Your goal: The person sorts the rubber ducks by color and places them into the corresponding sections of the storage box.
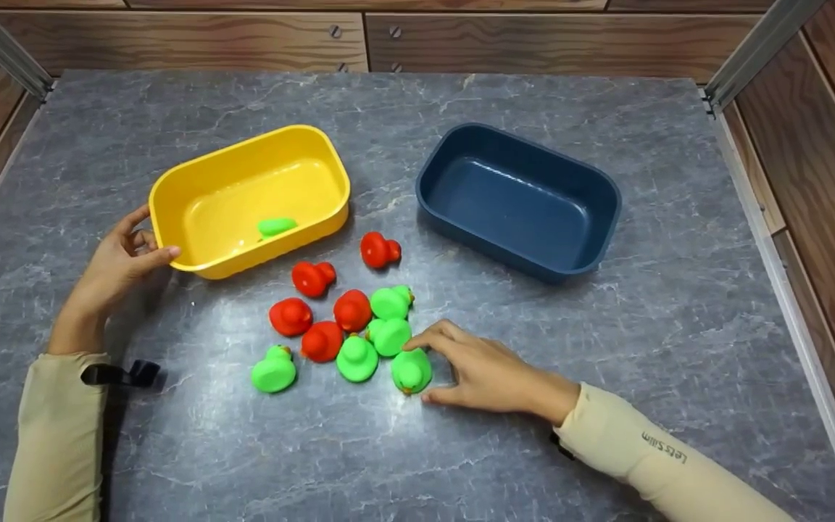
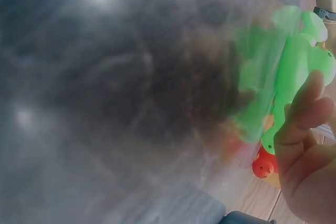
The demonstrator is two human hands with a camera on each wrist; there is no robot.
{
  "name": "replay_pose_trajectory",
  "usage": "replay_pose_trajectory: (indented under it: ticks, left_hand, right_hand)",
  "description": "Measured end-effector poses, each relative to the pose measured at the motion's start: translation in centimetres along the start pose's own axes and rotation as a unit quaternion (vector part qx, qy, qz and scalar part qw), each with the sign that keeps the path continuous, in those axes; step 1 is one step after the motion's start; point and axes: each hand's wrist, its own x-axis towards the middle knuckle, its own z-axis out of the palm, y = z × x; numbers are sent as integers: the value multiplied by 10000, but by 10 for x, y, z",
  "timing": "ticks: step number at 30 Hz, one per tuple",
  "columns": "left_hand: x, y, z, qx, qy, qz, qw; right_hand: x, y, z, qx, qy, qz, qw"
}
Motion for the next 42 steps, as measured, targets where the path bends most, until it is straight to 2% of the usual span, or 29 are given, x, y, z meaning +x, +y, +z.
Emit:
replay_pose_trajectory:
  ticks: [12,19,29,42]
  left_hand:
    - [5,4,6,-143,-2,-4,9999]
    - [4,3,4,-96,-25,61,9999]
    - [0,-2,0,61,-9,7,10000]
    - [0,-2,0,-179,-11,-46,9998]
  right_hand:
    - [0,1,1,-111,59,34,9999]
    - [4,0,1,-108,6,172,9998]
    - [7,0,5,-162,-10,150,9998]
    - [11,-1,7,-907,-36,91,9958]
